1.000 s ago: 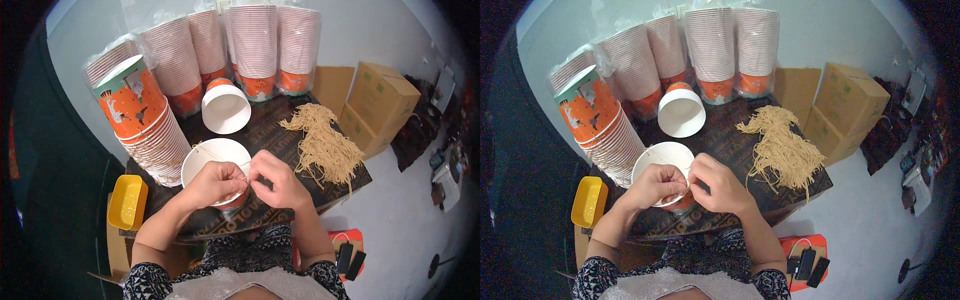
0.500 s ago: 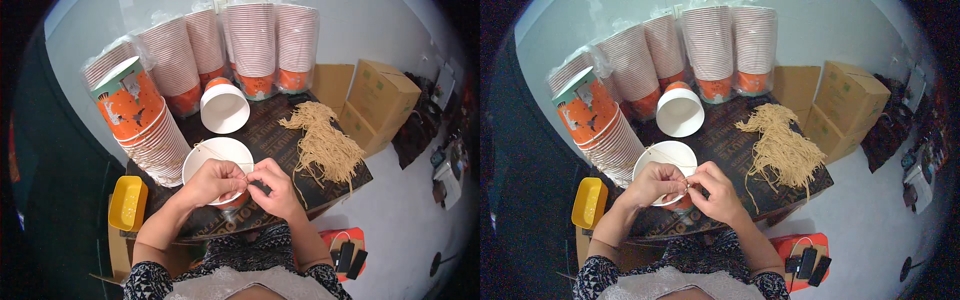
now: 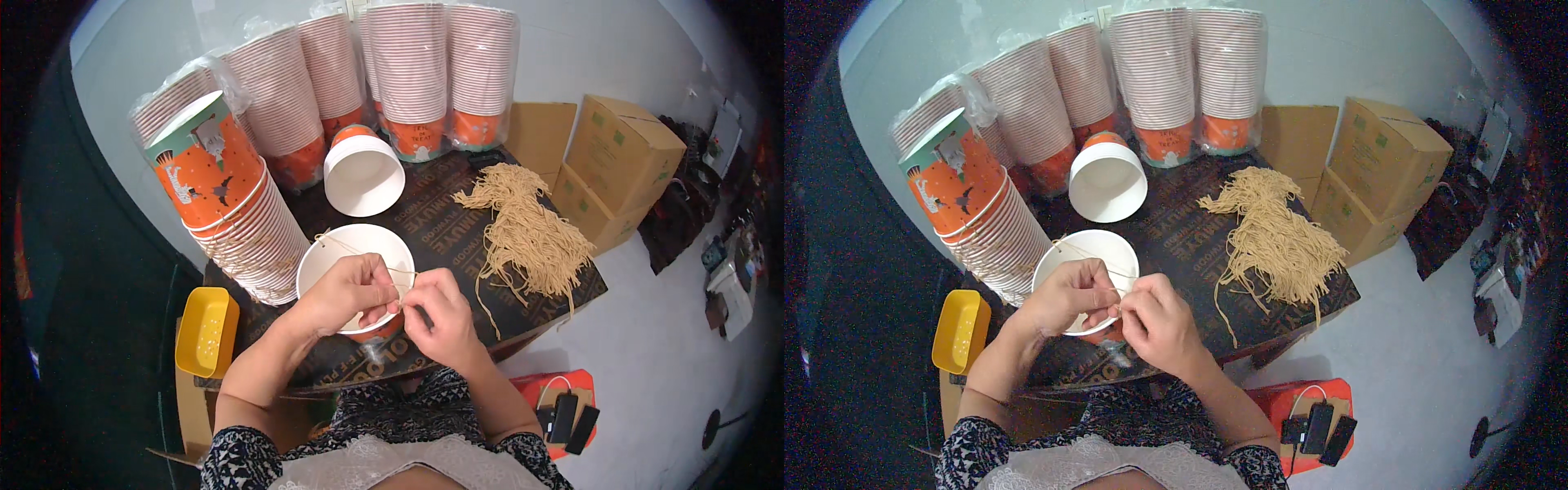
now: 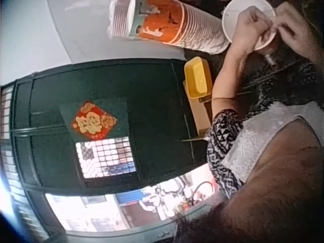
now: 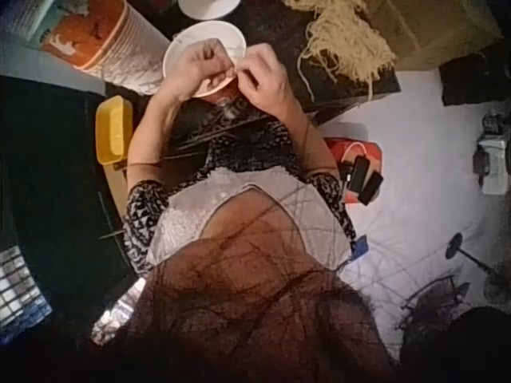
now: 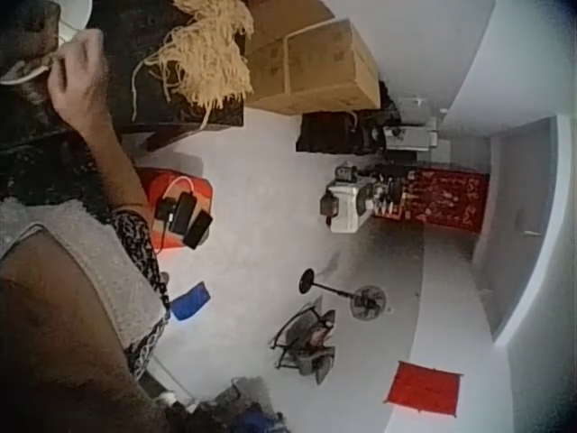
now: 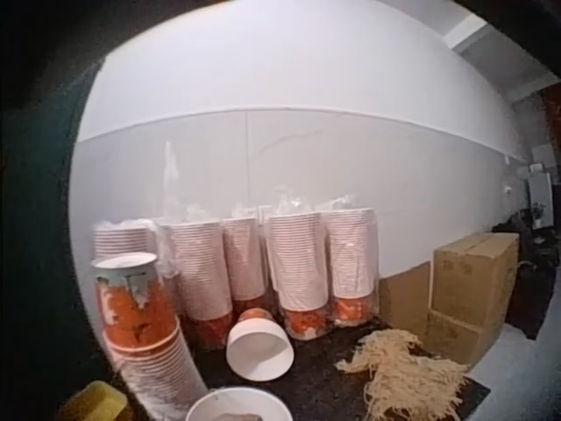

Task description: Tying decorative strings onto paper cups for packaging.

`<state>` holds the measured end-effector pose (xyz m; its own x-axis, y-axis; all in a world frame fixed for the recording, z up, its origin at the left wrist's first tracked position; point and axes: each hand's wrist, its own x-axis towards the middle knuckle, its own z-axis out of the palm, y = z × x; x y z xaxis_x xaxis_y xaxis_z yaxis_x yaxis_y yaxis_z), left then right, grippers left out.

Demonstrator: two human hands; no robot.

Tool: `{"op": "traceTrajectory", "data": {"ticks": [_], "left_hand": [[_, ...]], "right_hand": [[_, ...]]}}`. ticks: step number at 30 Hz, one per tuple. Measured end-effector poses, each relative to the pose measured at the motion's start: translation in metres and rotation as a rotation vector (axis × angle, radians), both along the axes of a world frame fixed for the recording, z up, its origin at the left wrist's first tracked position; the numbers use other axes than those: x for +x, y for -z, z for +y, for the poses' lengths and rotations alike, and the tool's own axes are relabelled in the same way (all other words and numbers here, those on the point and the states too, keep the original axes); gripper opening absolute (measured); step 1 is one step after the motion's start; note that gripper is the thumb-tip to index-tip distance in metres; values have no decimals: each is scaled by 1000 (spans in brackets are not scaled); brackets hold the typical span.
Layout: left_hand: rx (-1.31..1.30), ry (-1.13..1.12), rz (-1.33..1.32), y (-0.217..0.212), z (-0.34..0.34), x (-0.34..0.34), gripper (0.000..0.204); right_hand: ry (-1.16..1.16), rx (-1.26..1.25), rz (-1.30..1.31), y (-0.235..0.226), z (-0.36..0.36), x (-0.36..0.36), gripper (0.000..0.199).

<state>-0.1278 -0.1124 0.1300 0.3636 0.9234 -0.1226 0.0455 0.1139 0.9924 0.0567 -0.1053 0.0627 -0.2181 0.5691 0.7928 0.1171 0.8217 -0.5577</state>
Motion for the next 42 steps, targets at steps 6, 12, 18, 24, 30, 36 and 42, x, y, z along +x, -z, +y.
{"op": "traceTrajectory", "data": {"ticks": [6,12,18,24,30,36,42], "left_hand": [[58,57,32,3,0,-2,12],[203,63,109,11,-2,-2,12],[415,-18,432,2,-18,11,12],[957,-172,761,6,-28,20,17],[1041,-210,943,19,-29,17,20],[1142,-221,904,23,-30,16,20],[1177,-203,848,26,-27,13,19]], "right_hand": [[38,231,-115,-2,5,9,21],[143,192,-188,2,8,12,22],[120,118,-173,-1,8,9,16],[86,123,-133,-4,8,6,10],[65,37,-133,-6,5,8,15],[-13,-136,-157,-10,1,9,18],[-63,-162,-108,-4,1,9,9]]}}
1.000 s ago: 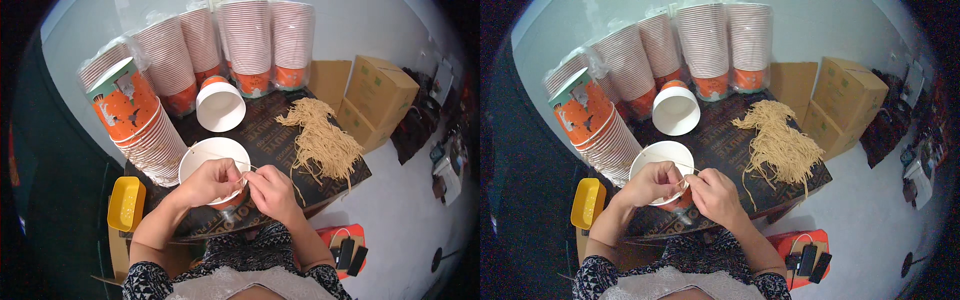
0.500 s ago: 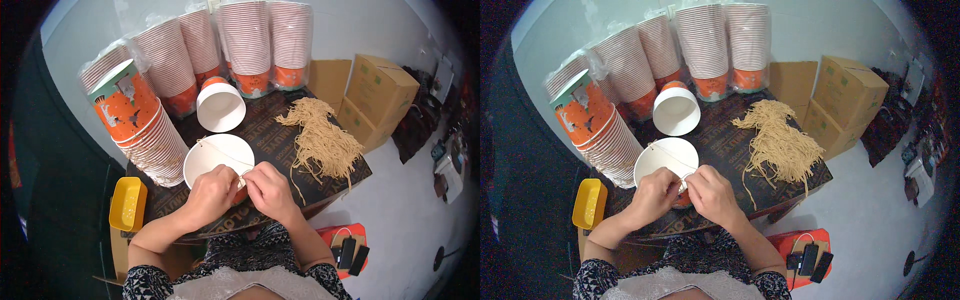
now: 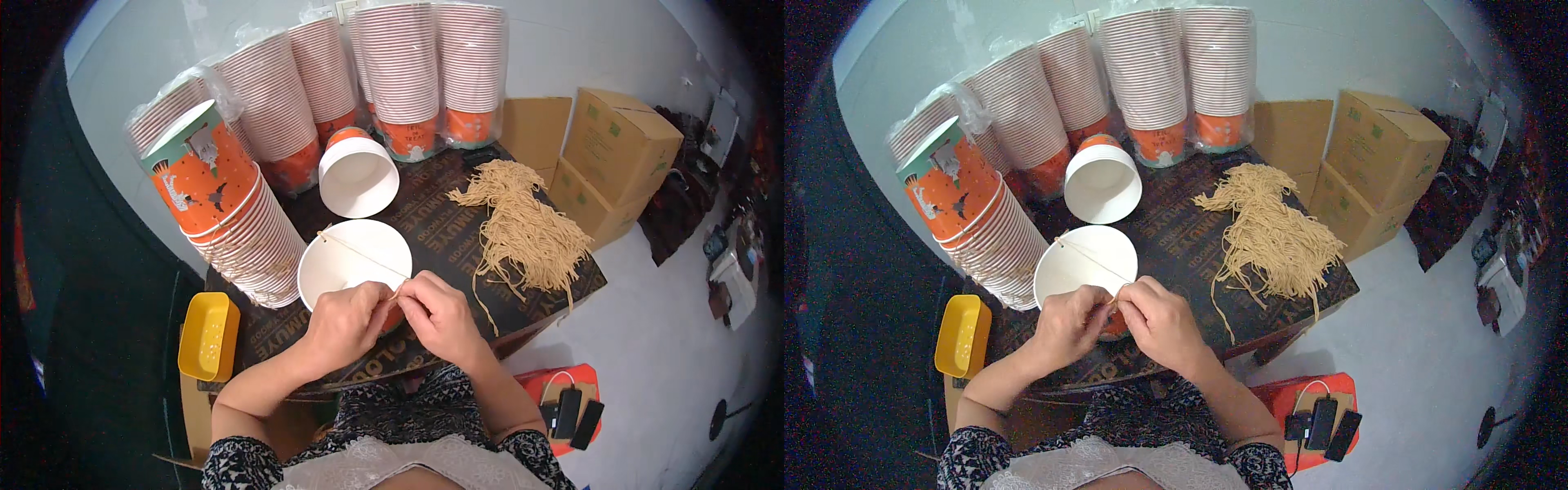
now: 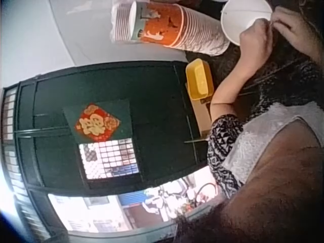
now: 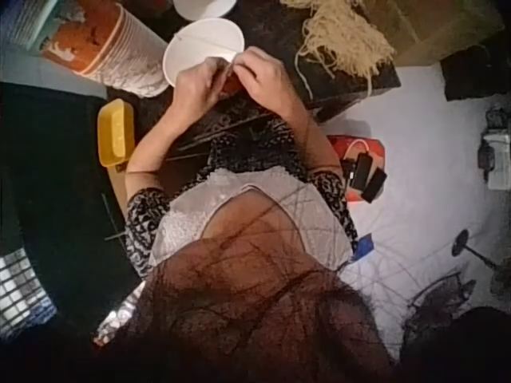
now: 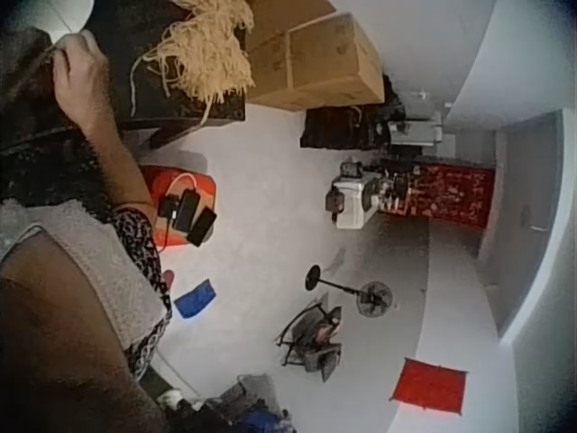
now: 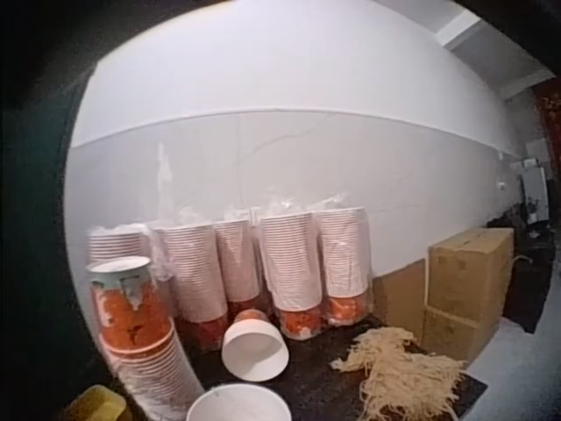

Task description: Tying decorative strings onto paper cups for packaging.

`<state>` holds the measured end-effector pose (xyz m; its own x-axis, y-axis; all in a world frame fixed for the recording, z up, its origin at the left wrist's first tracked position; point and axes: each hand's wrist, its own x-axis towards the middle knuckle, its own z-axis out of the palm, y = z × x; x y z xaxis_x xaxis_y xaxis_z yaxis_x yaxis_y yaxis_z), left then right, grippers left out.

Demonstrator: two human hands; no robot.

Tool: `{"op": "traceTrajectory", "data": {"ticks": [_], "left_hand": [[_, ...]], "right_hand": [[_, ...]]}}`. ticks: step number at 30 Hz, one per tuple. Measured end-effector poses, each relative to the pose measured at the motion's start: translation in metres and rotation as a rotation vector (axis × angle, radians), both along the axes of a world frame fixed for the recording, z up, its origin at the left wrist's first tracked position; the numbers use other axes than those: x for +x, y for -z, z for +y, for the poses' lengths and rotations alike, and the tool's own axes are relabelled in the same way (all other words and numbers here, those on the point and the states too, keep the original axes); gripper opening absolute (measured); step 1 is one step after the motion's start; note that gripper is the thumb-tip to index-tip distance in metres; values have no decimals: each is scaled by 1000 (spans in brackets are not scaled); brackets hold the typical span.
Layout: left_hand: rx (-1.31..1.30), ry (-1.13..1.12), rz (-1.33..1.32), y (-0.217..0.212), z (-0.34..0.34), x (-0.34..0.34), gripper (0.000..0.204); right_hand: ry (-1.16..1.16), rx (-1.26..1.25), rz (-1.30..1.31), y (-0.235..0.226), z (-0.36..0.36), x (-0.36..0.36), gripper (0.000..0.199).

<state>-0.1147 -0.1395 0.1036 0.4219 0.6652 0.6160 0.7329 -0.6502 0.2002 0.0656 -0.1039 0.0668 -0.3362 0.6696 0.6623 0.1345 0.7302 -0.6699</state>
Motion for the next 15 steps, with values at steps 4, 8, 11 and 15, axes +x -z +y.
{"op": "traceTrajectory", "data": {"ticks": [4,8,11,15], "left_hand": [[-212,-34,-187,-8,-3,1,10],[-407,-153,-346,-12,0,1,11],[-457,-201,-363,-16,2,1,12],[-445,-211,-347,-15,7,-2,13]], "right_hand": [[116,186,0,9,-8,-5,9],[120,237,-7,15,-16,-6,9],[65,254,-4,22,-15,-3,11],[-13,329,-35,22,-10,1,14]]}}
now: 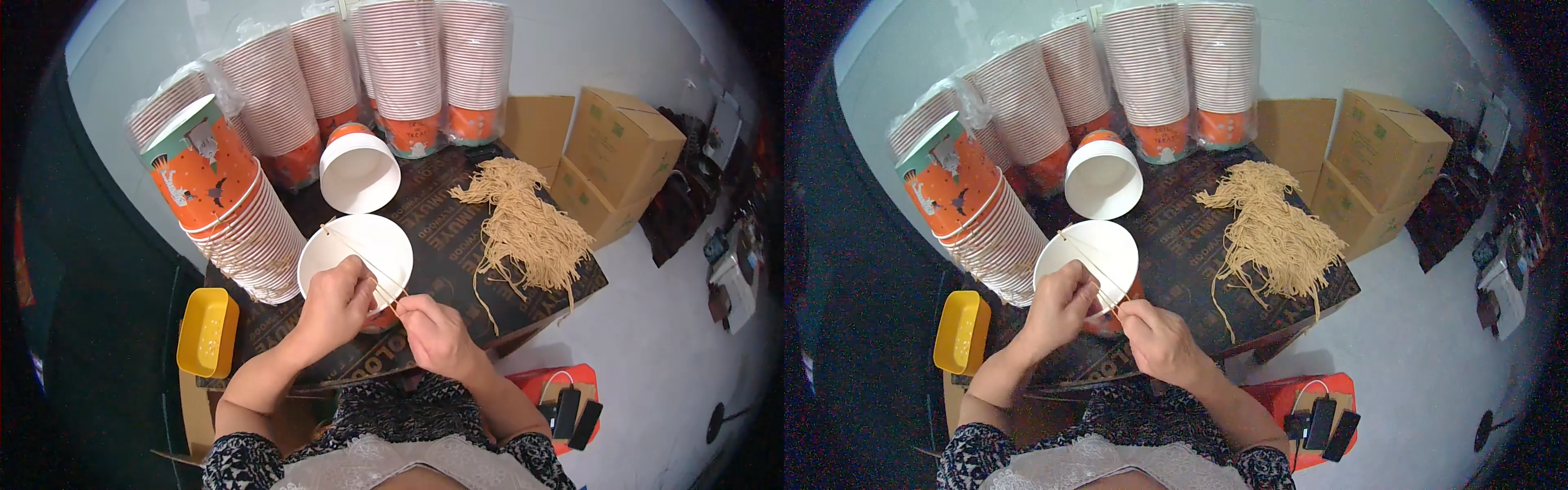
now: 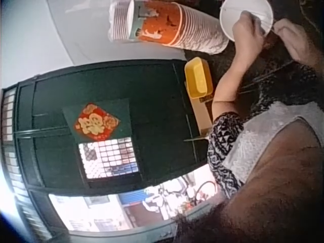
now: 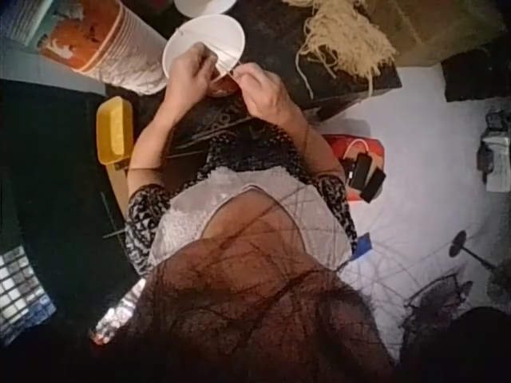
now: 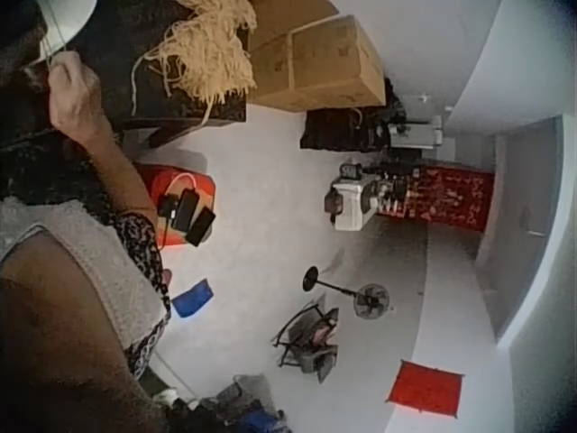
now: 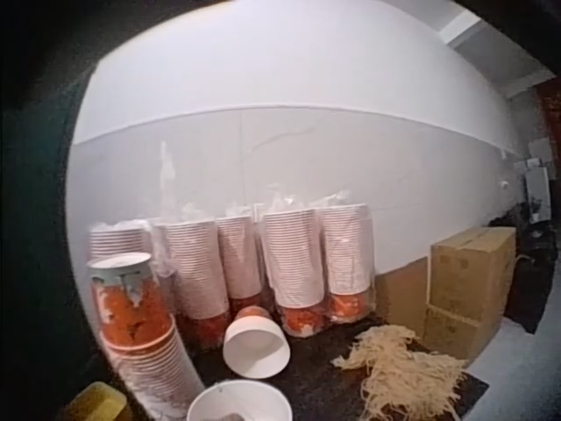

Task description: Tying decorative strings onto paper cups for packaging.

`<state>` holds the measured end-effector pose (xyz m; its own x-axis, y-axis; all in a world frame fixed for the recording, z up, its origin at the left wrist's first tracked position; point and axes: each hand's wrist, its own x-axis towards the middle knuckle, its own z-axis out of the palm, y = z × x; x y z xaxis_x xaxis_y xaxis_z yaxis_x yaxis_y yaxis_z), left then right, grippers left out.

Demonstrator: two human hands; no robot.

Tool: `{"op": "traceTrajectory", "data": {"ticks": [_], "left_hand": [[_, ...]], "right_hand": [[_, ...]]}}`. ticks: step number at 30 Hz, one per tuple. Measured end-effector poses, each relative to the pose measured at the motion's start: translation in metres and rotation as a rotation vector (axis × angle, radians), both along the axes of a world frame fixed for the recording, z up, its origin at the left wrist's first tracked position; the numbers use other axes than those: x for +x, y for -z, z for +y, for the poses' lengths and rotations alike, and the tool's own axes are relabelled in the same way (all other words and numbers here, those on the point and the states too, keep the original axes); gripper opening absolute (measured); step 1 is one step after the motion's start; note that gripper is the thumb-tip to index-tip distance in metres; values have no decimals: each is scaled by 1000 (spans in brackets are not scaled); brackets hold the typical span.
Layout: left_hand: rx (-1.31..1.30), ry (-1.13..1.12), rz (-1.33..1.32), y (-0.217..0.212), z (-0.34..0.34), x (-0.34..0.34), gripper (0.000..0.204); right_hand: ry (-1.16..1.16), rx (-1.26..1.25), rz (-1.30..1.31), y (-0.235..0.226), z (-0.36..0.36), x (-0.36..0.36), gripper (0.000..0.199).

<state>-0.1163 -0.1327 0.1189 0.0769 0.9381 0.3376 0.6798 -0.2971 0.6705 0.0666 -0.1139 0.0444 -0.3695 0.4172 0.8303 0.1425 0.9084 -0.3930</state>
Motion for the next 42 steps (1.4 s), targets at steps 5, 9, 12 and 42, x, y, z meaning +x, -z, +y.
{"op": "traceTrajectory", "data": {"ticks": [5,9,12,42], "left_hand": [[-45,-46,24,1,4,-3,12],[93,5,108,9,-1,-5,10],[211,44,138,9,-8,-4,10],[361,248,157,5,-10,-5,12]], "right_hand": [[12,60,28,3,6,-3,15],[39,-30,207,10,8,-13,15],[28,-155,347,10,5,-21,14],[27,-213,270,4,2,-20,14]]}}
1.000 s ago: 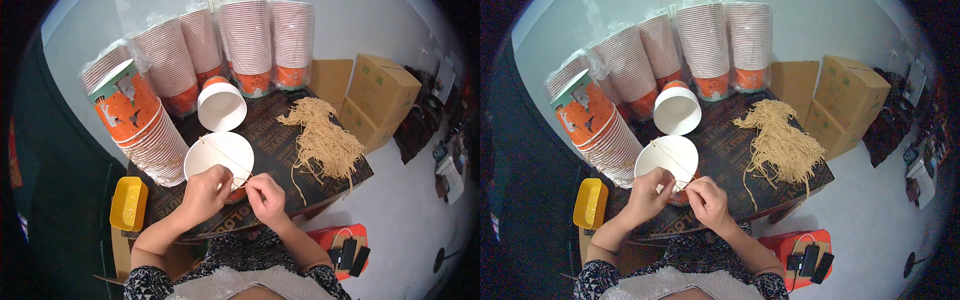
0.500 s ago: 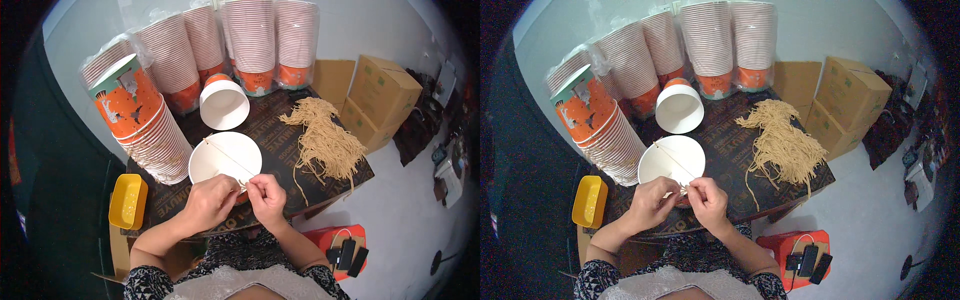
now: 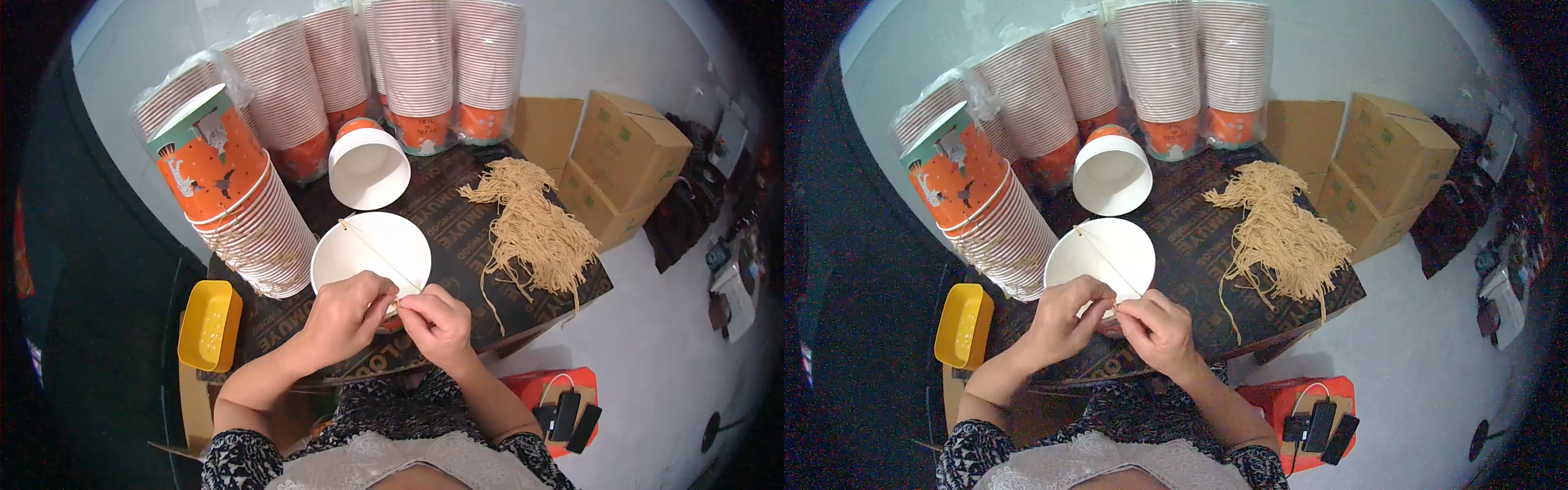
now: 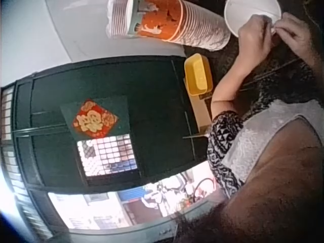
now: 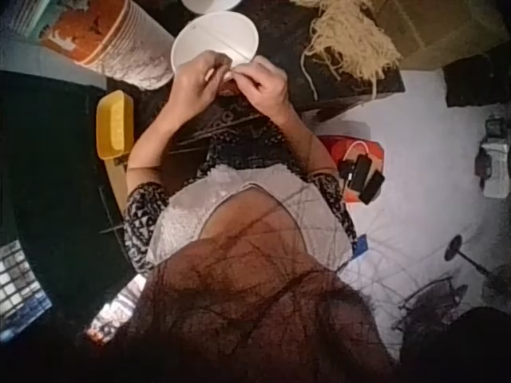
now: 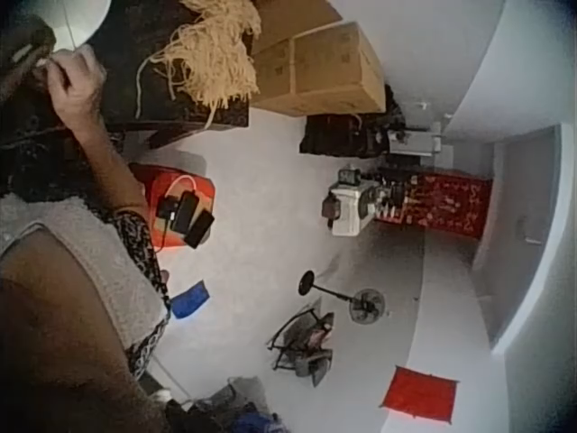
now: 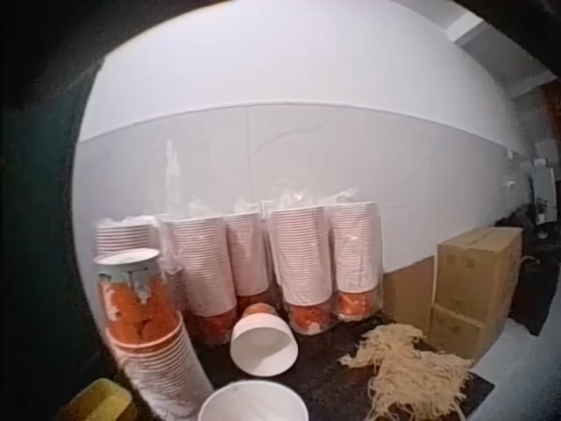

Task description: Tying decorative strings onto paper cups for packaging.

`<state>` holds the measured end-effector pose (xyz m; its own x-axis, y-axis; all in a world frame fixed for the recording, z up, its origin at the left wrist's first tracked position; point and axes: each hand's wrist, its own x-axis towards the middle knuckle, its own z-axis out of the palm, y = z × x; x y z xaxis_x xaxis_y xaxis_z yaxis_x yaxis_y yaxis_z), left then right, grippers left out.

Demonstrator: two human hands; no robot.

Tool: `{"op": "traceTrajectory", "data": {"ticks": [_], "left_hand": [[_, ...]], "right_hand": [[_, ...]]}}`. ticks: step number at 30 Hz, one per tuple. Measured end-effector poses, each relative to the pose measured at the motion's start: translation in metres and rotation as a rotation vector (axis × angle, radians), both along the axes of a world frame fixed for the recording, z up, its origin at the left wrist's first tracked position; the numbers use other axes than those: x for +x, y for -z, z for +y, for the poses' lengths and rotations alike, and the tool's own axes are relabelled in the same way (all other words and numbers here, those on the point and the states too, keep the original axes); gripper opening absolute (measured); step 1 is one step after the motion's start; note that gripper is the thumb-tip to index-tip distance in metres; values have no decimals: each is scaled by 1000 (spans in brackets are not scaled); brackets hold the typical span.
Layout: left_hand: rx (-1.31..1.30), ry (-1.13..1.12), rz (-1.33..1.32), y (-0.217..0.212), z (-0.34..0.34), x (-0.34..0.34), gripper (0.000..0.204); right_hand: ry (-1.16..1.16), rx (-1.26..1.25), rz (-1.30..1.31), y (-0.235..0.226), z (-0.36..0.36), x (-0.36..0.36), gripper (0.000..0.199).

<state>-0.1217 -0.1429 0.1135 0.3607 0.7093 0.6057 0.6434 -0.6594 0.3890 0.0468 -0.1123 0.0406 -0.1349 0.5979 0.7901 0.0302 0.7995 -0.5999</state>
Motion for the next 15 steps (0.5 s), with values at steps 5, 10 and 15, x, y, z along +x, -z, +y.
{"op": "traceTrajectory", "data": {"ticks": [5,10,15], "left_hand": [[-130,-50,-79,2,0,2,16],[-41,64,-10,0,0,0,18],[-24,89,-23,5,1,3,15]], "right_hand": [[-216,-279,175,6,-4,-3,7],[-288,-489,262,7,-9,-5,3],[-185,-324,207,8,-6,-5,6]]}}
